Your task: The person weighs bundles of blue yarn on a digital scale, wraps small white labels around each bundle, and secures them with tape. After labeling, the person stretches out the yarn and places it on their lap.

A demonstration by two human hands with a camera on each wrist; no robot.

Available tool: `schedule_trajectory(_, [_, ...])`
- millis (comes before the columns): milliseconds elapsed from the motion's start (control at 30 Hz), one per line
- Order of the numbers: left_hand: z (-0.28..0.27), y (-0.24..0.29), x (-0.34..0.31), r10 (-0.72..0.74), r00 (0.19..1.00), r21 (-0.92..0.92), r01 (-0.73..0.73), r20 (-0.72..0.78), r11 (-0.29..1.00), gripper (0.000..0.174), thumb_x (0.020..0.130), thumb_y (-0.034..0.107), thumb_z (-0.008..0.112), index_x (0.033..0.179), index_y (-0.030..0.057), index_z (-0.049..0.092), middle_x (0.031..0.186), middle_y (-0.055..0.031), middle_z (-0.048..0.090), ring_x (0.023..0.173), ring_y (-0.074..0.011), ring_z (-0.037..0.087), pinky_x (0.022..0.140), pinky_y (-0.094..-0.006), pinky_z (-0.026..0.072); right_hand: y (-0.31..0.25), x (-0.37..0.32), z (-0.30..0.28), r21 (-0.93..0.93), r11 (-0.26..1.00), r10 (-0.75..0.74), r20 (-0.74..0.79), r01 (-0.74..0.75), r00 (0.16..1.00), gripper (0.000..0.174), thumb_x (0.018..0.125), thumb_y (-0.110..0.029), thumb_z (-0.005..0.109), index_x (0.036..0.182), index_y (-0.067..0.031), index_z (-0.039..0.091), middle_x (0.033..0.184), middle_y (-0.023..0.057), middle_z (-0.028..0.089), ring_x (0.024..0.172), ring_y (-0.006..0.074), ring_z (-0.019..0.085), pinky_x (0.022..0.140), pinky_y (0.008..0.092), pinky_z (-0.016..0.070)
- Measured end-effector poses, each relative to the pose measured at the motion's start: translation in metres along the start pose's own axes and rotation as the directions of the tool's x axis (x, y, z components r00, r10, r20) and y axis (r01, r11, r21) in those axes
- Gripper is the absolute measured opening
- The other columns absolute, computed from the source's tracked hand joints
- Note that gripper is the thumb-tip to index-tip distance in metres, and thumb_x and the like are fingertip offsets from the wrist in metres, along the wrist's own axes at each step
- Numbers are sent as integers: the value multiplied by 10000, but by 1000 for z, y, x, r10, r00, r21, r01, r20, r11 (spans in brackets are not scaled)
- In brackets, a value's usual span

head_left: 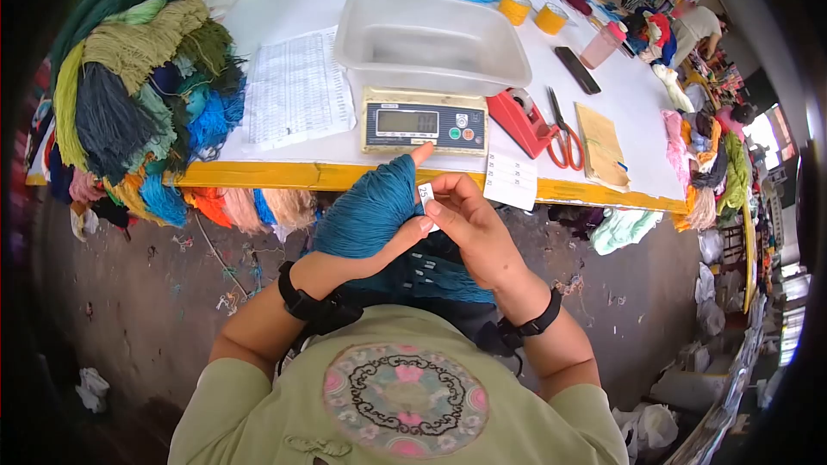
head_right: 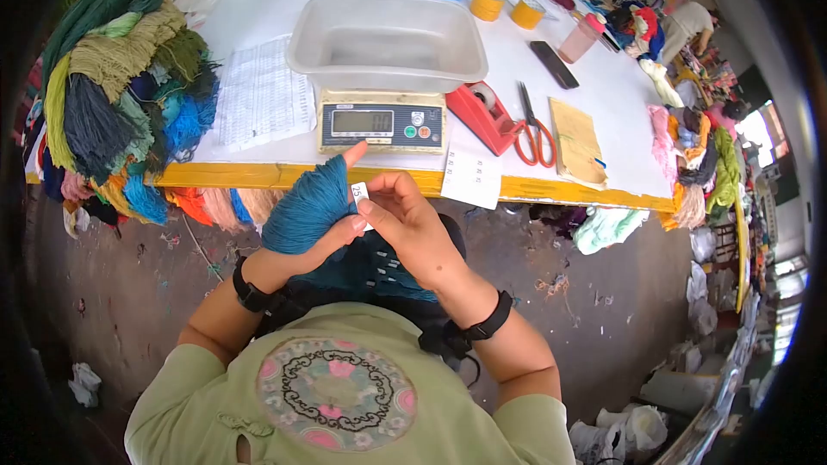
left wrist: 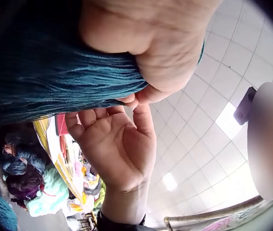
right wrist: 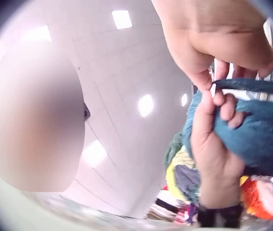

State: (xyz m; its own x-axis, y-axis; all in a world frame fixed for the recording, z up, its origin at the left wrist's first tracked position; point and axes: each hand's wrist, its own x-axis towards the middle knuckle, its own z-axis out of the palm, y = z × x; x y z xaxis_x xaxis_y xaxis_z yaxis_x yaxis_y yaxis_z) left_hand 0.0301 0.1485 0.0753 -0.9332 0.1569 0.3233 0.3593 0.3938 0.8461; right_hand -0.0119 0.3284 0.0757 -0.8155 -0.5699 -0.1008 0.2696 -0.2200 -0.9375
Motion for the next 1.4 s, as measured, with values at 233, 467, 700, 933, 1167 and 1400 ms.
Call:
schedule_trajectory(233, [-6, 1, 3, 223, 974, 250, -210, -25, 945, 509, 854, 131, 692, 1320, 30, 512, 854, -115, 632, 797, -309, 620, 740, -387, 492, -13, 2, -1, -335, 935, -86, 105, 117, 991, 260, 979, -95, 611, 1209, -25, 511, 839, 5, 657, 778, 64, 592, 760, 214, 465])
schedule_trajectory(467, [-15, 0, 10, 303, 945, 253, -325, 125, 911, 164, 911, 214, 666, 895, 57, 620, 751, -65, 627, 704, -239, 622, 633, -356, 470, -29, -4, -12, -537, 801, -171, 219, 265, 961, 226, 898, 6, 659, 1098, -48, 570, 800, -18, 618, 720, 59, 558, 730, 201, 472])
schedule_trajectory(700, [-10, -8, 0, -253, 749, -456, 596, 612, 661, 419, 1008, 426, 505, 775, 91, 598, 673, 30, 520, 592, -52, 449, 549, -216, 324, -27, -7, -22, -507, 785, -187, 355, 356, 916, 174, 870, 32, 689, 988, -56, 596, 873, -15, 630, 794, 48, 574, 686, 184, 467])
schedule_trajectory(933, [-12, 15, 2, -175, 955, -466, 272, 241, 842, 212, 974, 235, 613, 947, 29, 654, 666, -21, 600, 535, -76, 506, 504, -236, 388, -7, -8, -10, -403, 849, -330, 99, 341, 939, 331, 882, 41, 682, 1145, -54, 505, 787, -24, 622, 720, 6, 524, 605, 160, 374])
schedule_trajectory(1167, [2, -10, -1, 16, 991, -226, -46, -134, 973, 183, 902, 161, 693, 1017, 23, 657, 857, -81, 667, 710, -183, 616, 679, -299, 487, -15, -15, -15, -503, 809, -281, 123, 304, 952, 377, 867, 57, 676, 1191, -53, 517, 827, -26, 598, 764, 13, 518, 657, 176, 391])
schedule_trajectory(1400, [-103, -15, -39, -388, 884, -669, 455, 261, 588, 303, 930, 297, 643, 954, -2, 680, 694, -48, 611, 543, -96, 508, 490, -216, 353, -62, -45, -123, -605, 788, 258, 156, -114, 953, 152, 922, -175, 703, 957, -28, 681, 841, -30, 639, 792, 55, 537, 714, 223, 450])
